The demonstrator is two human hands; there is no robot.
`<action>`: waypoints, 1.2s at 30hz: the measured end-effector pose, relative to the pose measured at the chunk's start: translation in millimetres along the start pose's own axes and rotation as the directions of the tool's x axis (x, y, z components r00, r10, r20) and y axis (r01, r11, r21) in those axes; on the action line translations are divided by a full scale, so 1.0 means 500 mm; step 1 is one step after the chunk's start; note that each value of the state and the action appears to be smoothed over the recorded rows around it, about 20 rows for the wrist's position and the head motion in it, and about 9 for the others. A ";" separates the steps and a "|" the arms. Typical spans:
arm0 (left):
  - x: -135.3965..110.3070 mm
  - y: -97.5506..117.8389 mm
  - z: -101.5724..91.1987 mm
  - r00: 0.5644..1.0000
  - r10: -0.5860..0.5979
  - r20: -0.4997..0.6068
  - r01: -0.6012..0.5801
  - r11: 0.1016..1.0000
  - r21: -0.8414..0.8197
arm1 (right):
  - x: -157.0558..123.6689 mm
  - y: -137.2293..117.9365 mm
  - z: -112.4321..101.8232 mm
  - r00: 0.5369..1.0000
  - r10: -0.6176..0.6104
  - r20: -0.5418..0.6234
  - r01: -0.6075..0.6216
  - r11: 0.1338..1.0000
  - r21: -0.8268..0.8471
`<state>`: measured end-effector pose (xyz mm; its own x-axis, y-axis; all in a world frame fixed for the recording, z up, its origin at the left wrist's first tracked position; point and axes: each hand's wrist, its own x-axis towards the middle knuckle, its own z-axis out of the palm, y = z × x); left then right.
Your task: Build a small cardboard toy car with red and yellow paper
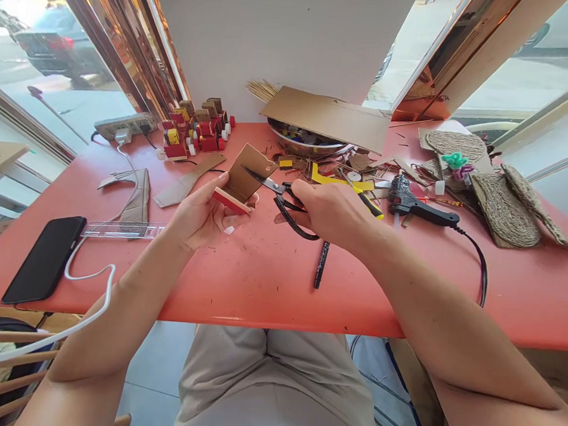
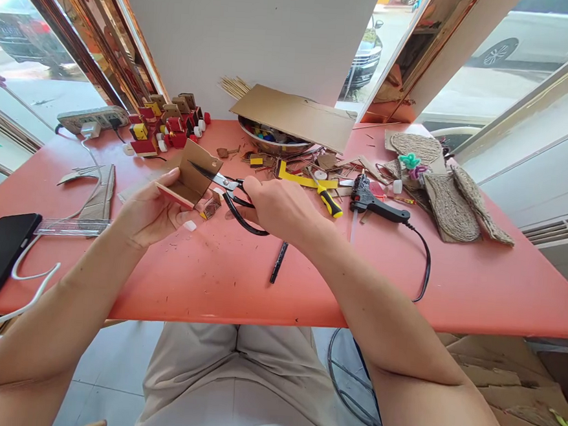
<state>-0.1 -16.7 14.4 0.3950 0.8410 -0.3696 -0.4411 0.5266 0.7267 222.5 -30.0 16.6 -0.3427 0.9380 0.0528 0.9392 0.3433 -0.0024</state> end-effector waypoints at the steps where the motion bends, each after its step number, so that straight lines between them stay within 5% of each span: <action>1: 0.002 0.000 -0.002 1.000 0.000 -0.001 0.000 1.000 -0.001 | -0.003 -0.007 -0.012 0.999 0.009 0.034 -0.010 1.000 0.008; 7: 0.004 0.000 -0.011 0.999 -0.032 0.017 0.031 0.998 0.062 | -0.021 -0.039 -0.053 0.995 -0.013 0.100 0.014 1.000 -0.004; 12: 0.005 0.003 -0.023 1.000 -0.021 0.014 0.020 0.998 0.067 | -0.017 -0.030 -0.041 0.999 -0.042 0.031 0.042 0.999 0.016; 21: 0.006 0.002 -0.018 0.999 -0.028 -0.017 0.029 0.995 0.098 | -0.016 -0.046 -0.055 0.990 0.040 0.137 -0.042 0.999 0.017; 36: 0.020 -0.002 -0.030 0.998 -0.059 -0.029 0.061 0.993 0.099 | -0.001 -0.029 -0.017 0.998 -0.030 0.055 0.024 0.994 0.103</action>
<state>-8.0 -7.1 1.6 0.3970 0.8120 -0.4279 -0.3341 0.5621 0.7566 209.3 -35.6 25.1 -0.3711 0.9286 -0.0022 0.9236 0.3689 -0.1044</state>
